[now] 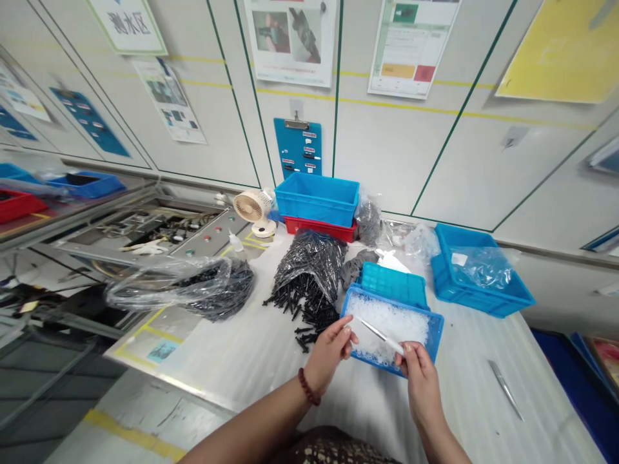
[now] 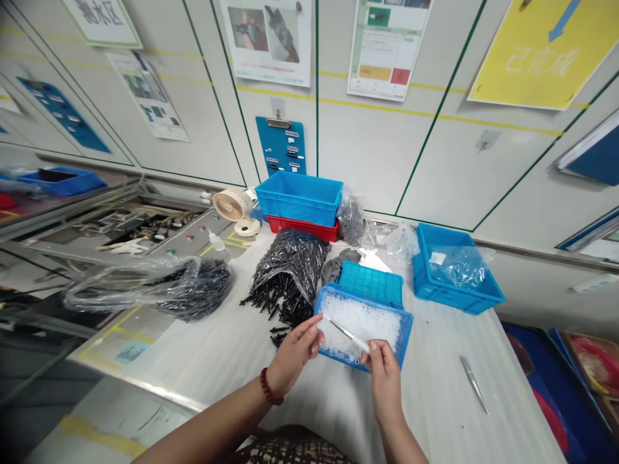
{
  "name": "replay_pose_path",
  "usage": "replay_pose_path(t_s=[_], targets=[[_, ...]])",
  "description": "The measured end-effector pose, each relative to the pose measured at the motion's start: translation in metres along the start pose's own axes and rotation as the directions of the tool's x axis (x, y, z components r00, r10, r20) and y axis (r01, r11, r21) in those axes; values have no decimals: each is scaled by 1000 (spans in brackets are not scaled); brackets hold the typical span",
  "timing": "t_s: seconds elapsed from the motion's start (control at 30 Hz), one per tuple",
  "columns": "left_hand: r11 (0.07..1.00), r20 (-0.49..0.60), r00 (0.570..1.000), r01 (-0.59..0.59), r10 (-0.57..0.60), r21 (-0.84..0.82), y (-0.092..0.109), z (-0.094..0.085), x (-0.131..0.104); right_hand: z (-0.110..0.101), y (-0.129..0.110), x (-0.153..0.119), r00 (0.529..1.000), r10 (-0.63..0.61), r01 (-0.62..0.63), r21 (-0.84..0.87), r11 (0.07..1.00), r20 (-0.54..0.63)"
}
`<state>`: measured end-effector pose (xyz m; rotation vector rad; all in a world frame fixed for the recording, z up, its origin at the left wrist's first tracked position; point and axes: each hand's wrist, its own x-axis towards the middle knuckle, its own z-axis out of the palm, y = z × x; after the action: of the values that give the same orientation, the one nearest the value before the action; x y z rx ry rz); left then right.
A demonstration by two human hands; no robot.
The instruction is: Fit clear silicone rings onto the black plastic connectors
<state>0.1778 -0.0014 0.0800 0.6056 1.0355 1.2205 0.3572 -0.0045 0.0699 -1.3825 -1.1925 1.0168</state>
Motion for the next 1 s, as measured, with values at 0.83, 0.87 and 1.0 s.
replay_pose_path(t_s=[0.83,0.87,1.0], targets=[[993,165,986,-13,-6,115,-31,19,-17,26,-2,-49,985,-163,156,-104,982,-62],[991,178,984,-18,-5,129,-30,18,-17,24,-1,-48,986,-157,151,-101,983,-49],[978,167,986,-15,-20,207,-26,9,-20,2,4,-33,987,-105,89,-126,988,-126]])
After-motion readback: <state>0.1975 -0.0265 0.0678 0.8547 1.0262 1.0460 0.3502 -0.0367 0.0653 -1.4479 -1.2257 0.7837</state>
